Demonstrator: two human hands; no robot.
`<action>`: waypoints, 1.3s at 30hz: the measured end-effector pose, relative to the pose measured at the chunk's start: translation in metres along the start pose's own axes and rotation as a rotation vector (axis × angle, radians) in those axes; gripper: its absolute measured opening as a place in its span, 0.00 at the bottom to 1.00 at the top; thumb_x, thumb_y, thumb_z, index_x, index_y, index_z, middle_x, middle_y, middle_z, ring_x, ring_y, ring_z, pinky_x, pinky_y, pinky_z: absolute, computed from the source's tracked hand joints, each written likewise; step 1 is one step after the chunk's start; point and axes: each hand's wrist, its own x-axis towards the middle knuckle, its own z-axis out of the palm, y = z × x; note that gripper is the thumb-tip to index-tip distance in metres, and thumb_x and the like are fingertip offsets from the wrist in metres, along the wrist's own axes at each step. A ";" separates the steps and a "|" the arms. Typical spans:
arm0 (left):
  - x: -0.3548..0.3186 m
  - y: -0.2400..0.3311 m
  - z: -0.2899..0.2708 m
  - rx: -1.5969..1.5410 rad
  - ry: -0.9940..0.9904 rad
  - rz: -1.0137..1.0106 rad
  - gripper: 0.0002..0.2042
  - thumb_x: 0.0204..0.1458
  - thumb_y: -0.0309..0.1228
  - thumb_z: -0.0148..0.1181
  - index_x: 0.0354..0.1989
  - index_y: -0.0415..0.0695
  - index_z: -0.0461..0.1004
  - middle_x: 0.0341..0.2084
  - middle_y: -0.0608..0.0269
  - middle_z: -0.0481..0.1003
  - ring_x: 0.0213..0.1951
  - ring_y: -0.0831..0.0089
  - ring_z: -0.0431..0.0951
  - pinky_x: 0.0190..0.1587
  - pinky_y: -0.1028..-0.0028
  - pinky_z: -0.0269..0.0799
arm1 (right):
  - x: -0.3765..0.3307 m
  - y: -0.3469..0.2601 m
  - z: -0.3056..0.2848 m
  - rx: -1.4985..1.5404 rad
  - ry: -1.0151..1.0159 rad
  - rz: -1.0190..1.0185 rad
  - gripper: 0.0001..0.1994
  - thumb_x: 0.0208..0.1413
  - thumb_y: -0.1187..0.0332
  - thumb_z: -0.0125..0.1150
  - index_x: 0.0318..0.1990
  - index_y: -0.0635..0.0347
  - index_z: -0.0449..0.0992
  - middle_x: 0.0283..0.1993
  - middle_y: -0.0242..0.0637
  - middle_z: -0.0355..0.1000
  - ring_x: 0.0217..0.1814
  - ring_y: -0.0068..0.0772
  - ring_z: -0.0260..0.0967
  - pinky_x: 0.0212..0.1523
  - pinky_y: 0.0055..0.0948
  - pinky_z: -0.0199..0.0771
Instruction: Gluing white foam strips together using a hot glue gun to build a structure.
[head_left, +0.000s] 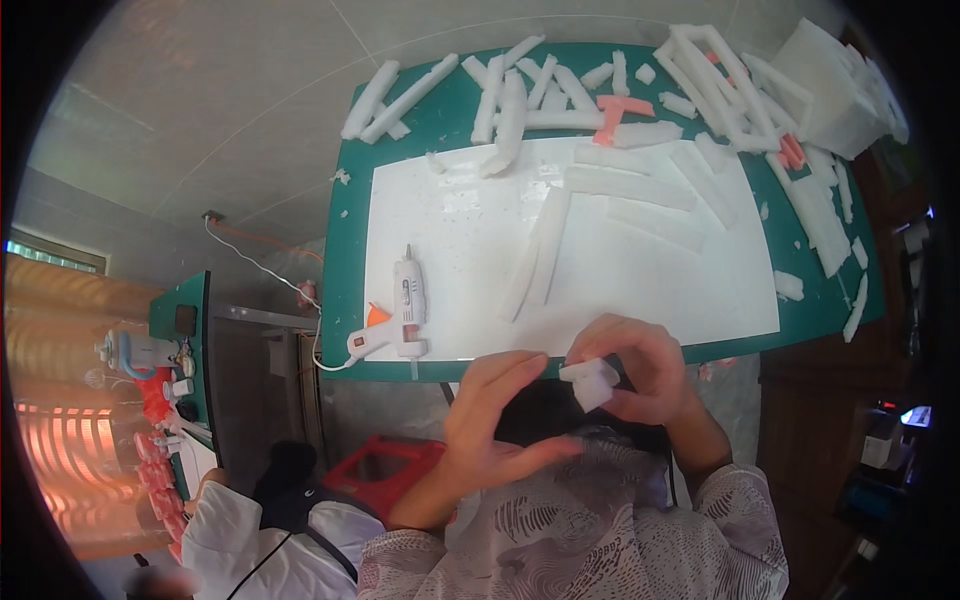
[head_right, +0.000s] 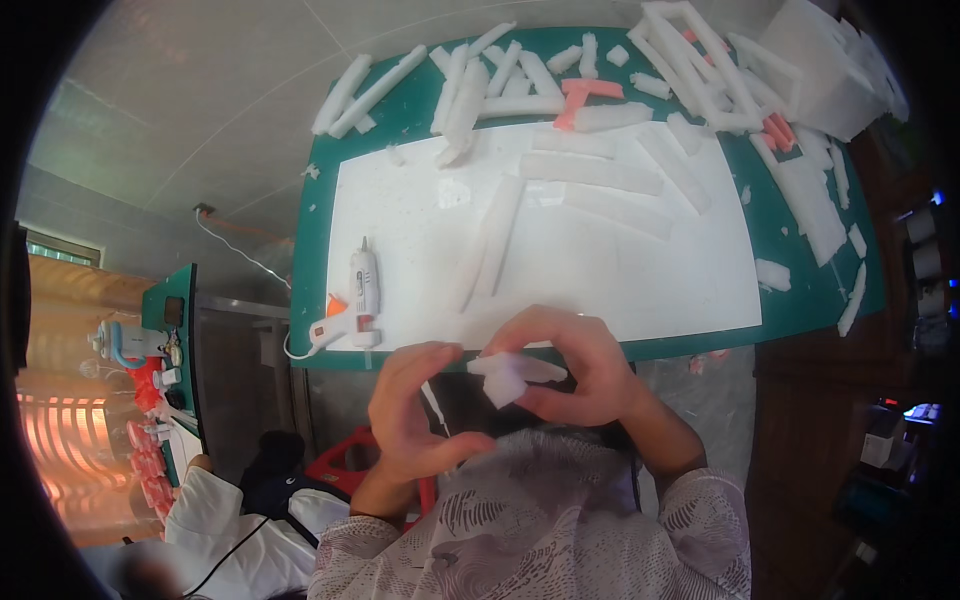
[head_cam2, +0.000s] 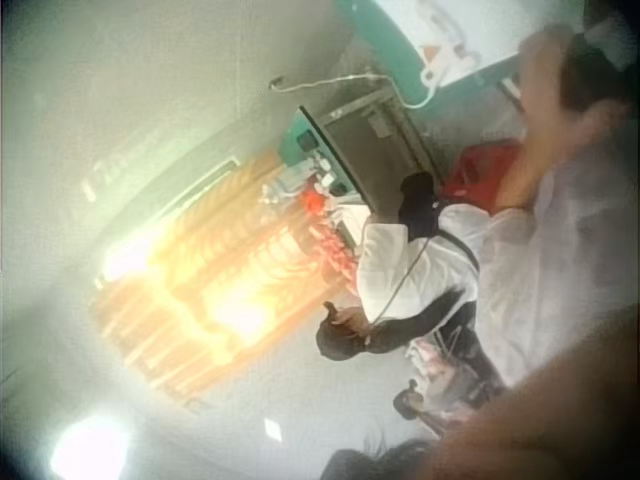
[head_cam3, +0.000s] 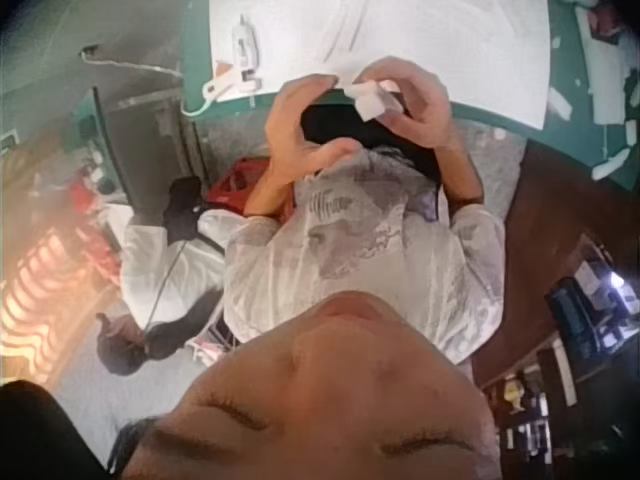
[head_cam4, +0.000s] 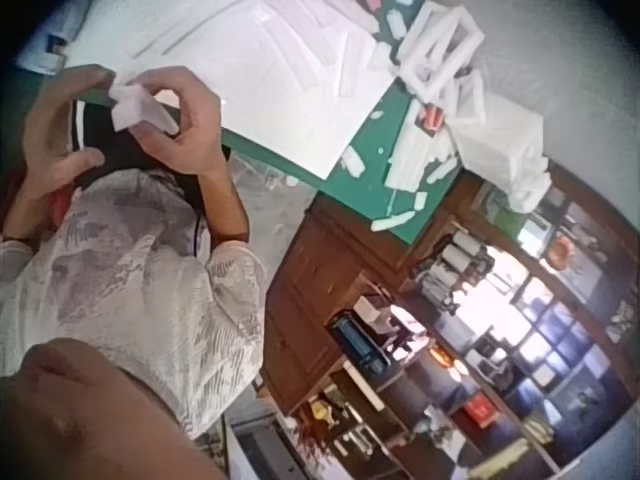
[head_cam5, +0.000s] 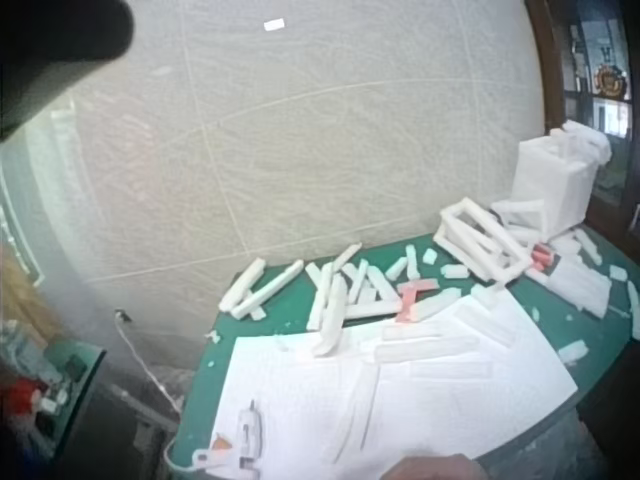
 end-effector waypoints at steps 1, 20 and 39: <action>0.004 0.002 0.009 -0.053 0.038 0.021 0.33 0.37 0.34 0.79 0.53 0.35 0.72 0.47 0.49 0.75 0.46 0.56 0.76 0.50 0.65 0.72 | -0.001 -0.002 -0.002 -0.068 -0.015 -0.009 0.20 0.47 0.73 0.67 0.49 0.65 0.74 0.48 0.44 0.75 0.51 0.39 0.74 0.54 0.33 0.70; 0.009 0.001 0.026 -0.126 0.127 0.079 0.22 0.36 0.20 0.76 0.43 0.34 0.77 0.39 0.51 0.77 0.39 0.59 0.78 0.40 0.68 0.76 | -0.005 -0.001 0.000 -0.178 0.022 -0.100 0.20 0.45 0.76 0.68 0.48 0.65 0.74 0.47 0.45 0.76 0.49 0.40 0.75 0.53 0.35 0.73; 0.010 0.001 0.023 -0.154 0.136 0.097 0.21 0.34 0.18 0.76 0.41 0.33 0.77 0.36 0.52 0.77 0.37 0.60 0.79 0.37 0.69 0.76 | -0.007 -0.001 0.008 -0.144 0.060 -0.060 0.16 0.46 0.71 0.68 0.43 0.65 0.75 0.42 0.47 0.77 0.45 0.42 0.73 0.48 0.37 0.71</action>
